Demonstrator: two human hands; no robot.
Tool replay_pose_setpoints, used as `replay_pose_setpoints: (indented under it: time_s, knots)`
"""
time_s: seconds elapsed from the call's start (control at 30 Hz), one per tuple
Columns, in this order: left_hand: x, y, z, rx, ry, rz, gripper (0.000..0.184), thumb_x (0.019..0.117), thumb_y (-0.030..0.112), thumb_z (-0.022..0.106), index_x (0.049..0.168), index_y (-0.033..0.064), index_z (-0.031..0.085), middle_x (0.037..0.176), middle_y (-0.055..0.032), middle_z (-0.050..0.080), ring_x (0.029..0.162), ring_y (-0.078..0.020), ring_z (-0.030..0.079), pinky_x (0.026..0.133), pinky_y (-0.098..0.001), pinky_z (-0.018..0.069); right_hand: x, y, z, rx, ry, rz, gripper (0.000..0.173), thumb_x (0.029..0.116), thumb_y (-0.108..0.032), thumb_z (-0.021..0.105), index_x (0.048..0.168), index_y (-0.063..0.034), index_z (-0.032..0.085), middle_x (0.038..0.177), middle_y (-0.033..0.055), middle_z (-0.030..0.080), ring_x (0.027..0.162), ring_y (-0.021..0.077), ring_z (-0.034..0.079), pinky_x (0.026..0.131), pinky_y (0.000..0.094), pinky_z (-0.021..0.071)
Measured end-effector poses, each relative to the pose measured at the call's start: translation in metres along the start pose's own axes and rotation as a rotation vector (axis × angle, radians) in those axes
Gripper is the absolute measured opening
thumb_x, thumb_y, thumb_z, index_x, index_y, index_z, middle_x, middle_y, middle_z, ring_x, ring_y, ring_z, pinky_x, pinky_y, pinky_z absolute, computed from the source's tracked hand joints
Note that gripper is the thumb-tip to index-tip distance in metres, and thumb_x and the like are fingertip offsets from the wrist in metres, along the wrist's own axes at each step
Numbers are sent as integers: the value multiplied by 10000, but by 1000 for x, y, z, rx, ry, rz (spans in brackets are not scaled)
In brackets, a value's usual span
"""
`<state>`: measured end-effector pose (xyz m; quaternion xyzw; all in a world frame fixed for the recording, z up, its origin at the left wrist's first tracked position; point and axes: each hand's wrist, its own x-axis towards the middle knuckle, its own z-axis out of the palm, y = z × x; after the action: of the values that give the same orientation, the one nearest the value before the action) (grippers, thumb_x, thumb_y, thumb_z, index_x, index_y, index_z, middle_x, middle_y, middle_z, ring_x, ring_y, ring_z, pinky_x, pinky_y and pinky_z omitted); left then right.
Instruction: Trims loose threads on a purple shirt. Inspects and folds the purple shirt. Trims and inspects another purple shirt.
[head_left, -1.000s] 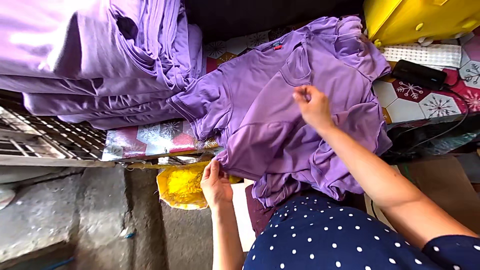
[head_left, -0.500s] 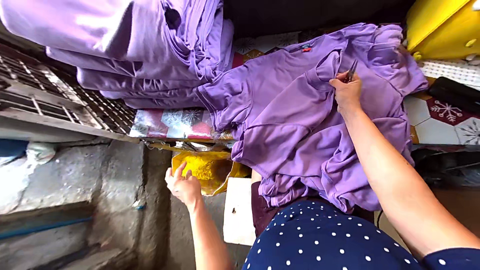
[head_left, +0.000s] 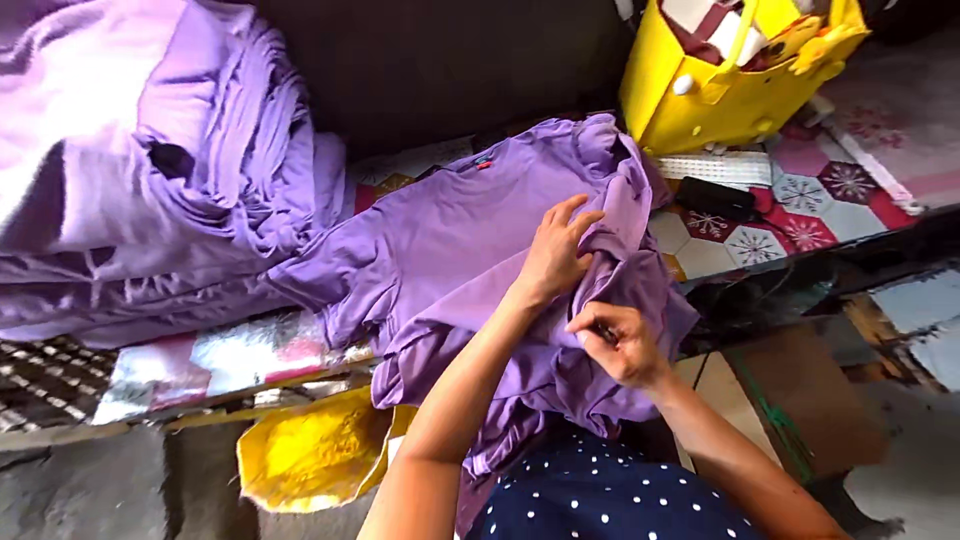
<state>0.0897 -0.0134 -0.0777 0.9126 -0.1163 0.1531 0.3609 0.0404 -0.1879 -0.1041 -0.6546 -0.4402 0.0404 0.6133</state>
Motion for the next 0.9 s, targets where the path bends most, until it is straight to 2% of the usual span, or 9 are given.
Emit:
replay_pose_setpoints:
  time_s: [0.17, 0.3, 0.43, 0.5, 0.6, 0.67, 0.73, 0.8, 0.9]
  knots:
    - [21, 9, 7, -525, 188, 176, 272, 885, -119, 551, 1075, -72, 740, 1119, -157, 749, 1094, -187, 710, 1017, -365, 550, -32, -33, -10, -30, 285, 35, 239, 928, -83, 708, 1127, 14, 616, 813, -34, 639, 700, -54, 564, 642, 112, 492]
    - [-27, 11, -56, -754, 125, -94, 302, 940, 16, 516, 1130, 94, 737, 1070, 50, 745, 931, -23, 685, 836, -257, 588, -44, -48, -73, -138, 554, 248, 199, 883, -49, 699, 1081, -37, 714, 898, -110, 716, 775, -67, 638, 694, 134, 550]
    - [-87, 3, -38, -885, -162, -445, 278, 927, 34, 551, 792, 173, 750, 707, 96, 705, 608, 31, 614, 580, -182, 529, -39, -14, -100, 11, 534, 497, 117, 862, -52, 672, 923, -136, 727, 774, -127, 683, 583, -57, 544, 516, 145, 454]
    - [-101, 0, -16, -905, -122, -648, 368, 1019, 84, 475, 709, 157, 659, 620, 98, 619, 563, 24, 554, 567, -183, 490, -34, 11, -93, -189, 426, 658, 69, 894, -70, 691, 957, -69, 720, 777, -23, 669, 652, 54, 597, 612, 264, 522]
    - [-107, 4, -1, -760, -30, -708, 281, 1042, 84, 514, 834, 72, 702, 744, 56, 678, 703, -16, 634, 708, -240, 553, -21, 18, -75, -702, 271, 719, 272, 952, -151, 703, 1159, 25, 722, 1057, 233, 714, 947, 413, 693, 823, 644, 520]
    - [-109, 8, 4, -625, 25, -622, 165, 1000, 67, 589, 949, 35, 742, 914, 14, 702, 838, -37, 651, 800, -267, 555, -16, 9, -59, -815, 351, 478, 276, 920, -121, 724, 1159, 17, 731, 1123, 212, 697, 933, 372, 704, 760, 576, 564]
    - [-109, 10, 4, -541, 31, -530, 154, 982, 78, 631, 1073, 44, 751, 1032, -12, 735, 900, -45, 683, 840, -279, 578, -9, -5, -44, -684, 403, 296, 135, 908, -81, 720, 1004, 10, 748, 1018, 150, 709, 853, 235, 699, 723, 408, 588]
    - [-104, 14, 2, -494, 3, -520, 163, 974, 110, 669, 1106, 76, 758, 955, 12, 747, 803, -19, 677, 765, -255, 576, -4, -14, -32, -468, 346, 283, 89, 915, -77, 712, 957, -21, 765, 949, 82, 719, 823, 115, 685, 737, 285, 584]
    - [-98, 20, 2, -575, 5, -575, 94, 984, 82, 654, 1008, 60, 742, 812, 20, 709, 700, -20, 637, 683, -234, 545, -2, -5, -21, -398, 244, 349, 111, 935, -100, 701, 977, -37, 782, 963, 69, 734, 845, 122, 695, 770, 319, 587]
